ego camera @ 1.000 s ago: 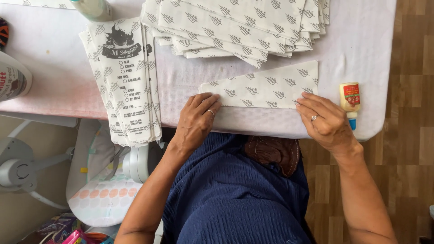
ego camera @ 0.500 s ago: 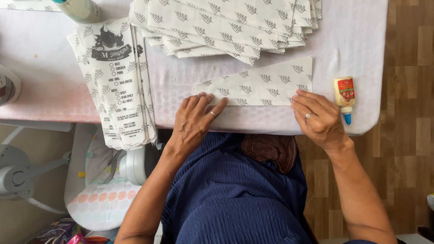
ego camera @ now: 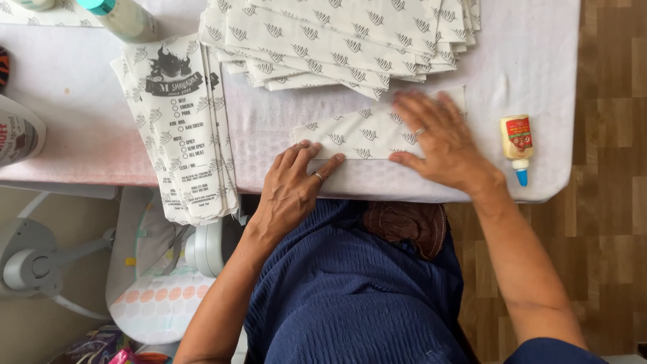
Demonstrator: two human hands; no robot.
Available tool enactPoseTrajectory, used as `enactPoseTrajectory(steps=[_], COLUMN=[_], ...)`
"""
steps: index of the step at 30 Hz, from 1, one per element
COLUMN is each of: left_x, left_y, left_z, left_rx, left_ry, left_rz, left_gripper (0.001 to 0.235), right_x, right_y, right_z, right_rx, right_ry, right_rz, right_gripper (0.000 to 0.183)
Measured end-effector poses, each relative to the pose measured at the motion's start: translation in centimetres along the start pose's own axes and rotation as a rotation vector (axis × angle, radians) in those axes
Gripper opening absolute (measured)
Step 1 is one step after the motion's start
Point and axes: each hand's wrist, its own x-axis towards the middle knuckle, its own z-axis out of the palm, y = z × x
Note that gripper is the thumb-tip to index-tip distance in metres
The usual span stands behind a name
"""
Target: Folding pre-printed paper sheets and applying glue to the edges to assemble paper bags.
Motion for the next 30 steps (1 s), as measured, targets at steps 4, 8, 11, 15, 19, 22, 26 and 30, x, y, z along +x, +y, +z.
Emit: enactPoseTrajectory(steps=[4, 8, 11, 15, 19, 22, 26, 30], left_x=[0.2, 2.5, 6.4, 7.0, 4.2, 2.2, 0.2, 0.7], left_y=[0.3, 1.7, 4.2, 5.9, 4.8, 3.3, 2.1, 2.3], left_z=[0.9, 3.0, 4.9, 7.8, 4.4, 2.5, 1.6, 3.0], left_rx=[-0.052, 0.007, -0.1, -0.045, -0.06, -0.018, 0.141, 0.201], left_ry=[0.064, 0.222, 0.269, -0.07, -0.136, -0.104, -0.113, 0.096], left_rz=[-0.07, -0.135, -0.095, -0.258, -0.365, -0.45, -0.544, -0.304], left_gripper=[0.025, 0.018, 0.014, 0.05, 0.053, 0.054, 0.059, 0.067], right_x=[-1.3, -1.4, -1.2, -1.4, -1.7, -1.7, -1.8, -1.4], right_y=[1.4, 1.2, 1.0, 1.8, 2.0, 2.3, 1.5, -2.6], right_z=[-1.1, -1.1, -1.2, -0.5, -0.4, -0.3, -0.6, -0.5], right_rx=[0.023, 0.01, -0.004, -0.002, 0.002, -0.003, -0.024, -0.081], right_ry=[-0.247, -0.251, -0.236, -0.254, -0.265, -0.262, -0.227, -0.132], right_rz=[0.21, 0.216, 0.194, 0.216, 0.229, 0.225, 0.243, 0.177], right_gripper=[0.093, 0.095, 0.094, 0.1, 0.102, 0.103, 0.108, 0.114])
